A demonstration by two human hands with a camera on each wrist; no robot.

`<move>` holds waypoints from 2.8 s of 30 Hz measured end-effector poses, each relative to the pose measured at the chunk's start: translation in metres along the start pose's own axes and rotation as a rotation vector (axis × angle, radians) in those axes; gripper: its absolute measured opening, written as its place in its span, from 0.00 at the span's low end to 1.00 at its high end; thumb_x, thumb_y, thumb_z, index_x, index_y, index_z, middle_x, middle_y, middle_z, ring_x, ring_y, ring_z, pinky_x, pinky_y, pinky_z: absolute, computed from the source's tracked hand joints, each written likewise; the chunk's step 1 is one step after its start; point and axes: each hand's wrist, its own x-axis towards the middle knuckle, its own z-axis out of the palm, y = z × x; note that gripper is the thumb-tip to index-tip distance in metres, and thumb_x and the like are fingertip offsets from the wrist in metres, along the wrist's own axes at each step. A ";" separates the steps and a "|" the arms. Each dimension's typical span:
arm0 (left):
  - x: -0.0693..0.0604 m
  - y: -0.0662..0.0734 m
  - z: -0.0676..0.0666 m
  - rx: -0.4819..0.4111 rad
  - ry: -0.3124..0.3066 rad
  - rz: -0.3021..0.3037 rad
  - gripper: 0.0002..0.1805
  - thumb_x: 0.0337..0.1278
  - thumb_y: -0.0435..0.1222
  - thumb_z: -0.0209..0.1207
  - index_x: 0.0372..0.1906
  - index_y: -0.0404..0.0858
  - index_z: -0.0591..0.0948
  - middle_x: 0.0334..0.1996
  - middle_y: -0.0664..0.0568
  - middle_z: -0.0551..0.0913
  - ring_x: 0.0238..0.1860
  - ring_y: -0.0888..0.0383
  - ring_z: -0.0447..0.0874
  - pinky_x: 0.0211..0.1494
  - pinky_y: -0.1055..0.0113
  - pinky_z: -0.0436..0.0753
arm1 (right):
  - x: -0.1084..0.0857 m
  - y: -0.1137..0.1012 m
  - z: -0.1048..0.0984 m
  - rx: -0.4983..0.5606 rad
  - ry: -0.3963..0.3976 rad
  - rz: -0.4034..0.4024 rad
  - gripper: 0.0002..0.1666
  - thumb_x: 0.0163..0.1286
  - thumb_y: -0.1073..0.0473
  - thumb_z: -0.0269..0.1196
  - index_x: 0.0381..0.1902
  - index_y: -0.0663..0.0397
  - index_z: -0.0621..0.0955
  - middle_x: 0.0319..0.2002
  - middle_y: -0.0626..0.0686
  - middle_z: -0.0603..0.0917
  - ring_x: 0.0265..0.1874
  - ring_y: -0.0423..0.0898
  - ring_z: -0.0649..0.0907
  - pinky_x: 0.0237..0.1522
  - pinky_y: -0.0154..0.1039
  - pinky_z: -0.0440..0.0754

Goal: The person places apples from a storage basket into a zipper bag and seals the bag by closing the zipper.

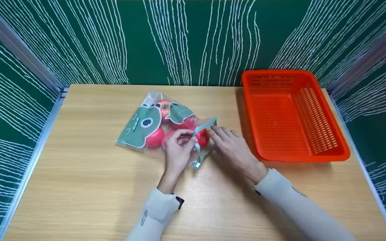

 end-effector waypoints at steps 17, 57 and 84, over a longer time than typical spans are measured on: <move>-0.004 -0.003 -0.001 0.021 -0.012 0.001 0.10 0.59 0.21 0.66 0.45 0.26 0.86 0.41 0.39 0.88 0.36 0.51 0.88 0.40 0.72 0.85 | 0.020 0.019 -0.037 -0.034 0.006 0.222 0.39 0.63 0.58 0.78 0.69 0.59 0.74 0.62 0.63 0.81 0.55 0.60 0.83 0.55 0.52 0.88; -0.008 -0.005 0.001 0.013 -0.033 -0.037 0.09 0.60 0.21 0.65 0.46 0.27 0.86 0.41 0.40 0.88 0.37 0.53 0.88 0.40 0.71 0.85 | 0.077 0.026 -0.031 -0.012 -0.307 0.190 0.23 0.64 0.63 0.77 0.57 0.57 0.87 0.48 0.61 0.90 0.41 0.56 0.85 0.50 0.51 0.89; -0.023 -0.003 0.004 0.273 -0.101 0.018 0.19 0.55 0.19 0.69 0.52 0.32 0.83 0.45 0.44 0.83 0.43 0.51 0.88 0.46 0.65 0.91 | 0.066 0.035 -0.022 0.346 -0.079 0.398 0.15 0.73 0.67 0.68 0.55 0.61 0.89 0.46 0.62 0.90 0.41 0.56 0.89 0.53 0.51 0.89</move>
